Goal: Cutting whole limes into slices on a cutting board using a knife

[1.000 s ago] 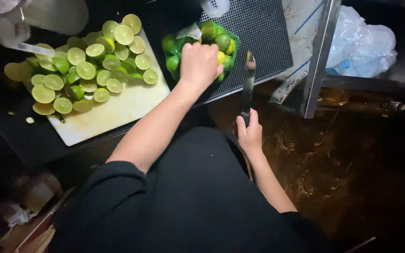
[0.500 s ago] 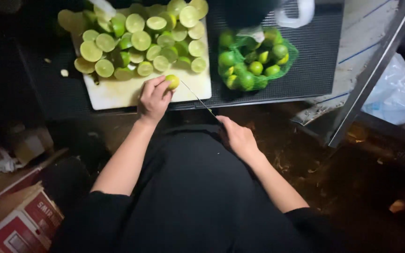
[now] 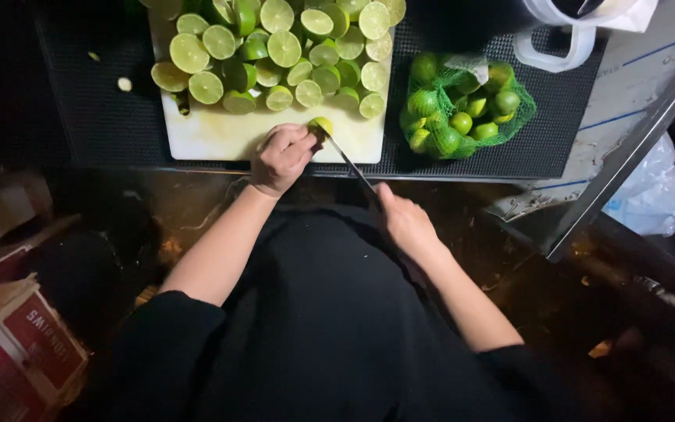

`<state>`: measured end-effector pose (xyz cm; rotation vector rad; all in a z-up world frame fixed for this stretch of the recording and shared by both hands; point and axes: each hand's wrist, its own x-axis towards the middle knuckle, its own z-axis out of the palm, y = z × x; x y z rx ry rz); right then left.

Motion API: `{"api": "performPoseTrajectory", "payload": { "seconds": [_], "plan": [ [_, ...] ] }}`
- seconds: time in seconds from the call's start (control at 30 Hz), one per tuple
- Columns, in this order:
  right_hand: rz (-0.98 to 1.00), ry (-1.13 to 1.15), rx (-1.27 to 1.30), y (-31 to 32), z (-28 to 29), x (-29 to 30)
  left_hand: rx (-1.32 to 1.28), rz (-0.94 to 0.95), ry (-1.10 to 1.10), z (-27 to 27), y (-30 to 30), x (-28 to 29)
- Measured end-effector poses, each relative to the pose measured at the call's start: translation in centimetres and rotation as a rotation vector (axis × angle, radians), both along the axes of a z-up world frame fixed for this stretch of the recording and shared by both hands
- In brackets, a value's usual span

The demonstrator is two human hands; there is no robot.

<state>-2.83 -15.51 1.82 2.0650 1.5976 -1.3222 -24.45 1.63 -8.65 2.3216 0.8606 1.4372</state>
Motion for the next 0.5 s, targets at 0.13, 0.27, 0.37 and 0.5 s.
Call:
{"api": "performPoseTrajectory", "payload": {
  "seconds": [0.13,0.27,0.37,0.5],
  "plan": [
    [0.069,-0.066,0.026,2.6,0.0,-1.7,0.023,-0.051,0.030,1.0,-0.5,0.0],
    [0.087,-0.085,0.072,1.5,-1.1,-2.2,0.009,-0.059,0.025,1.1,-0.4,-0.1],
    [0.088,-0.109,0.172,0.4,-2.5,-2.9,-0.025,-0.038,0.083,-0.4,-0.7,-0.6],
    [0.092,-0.131,0.223,-1.7,-2.9,-2.8,-0.476,0.033,0.100,-0.6,-0.5,-1.2]
  ]
}}
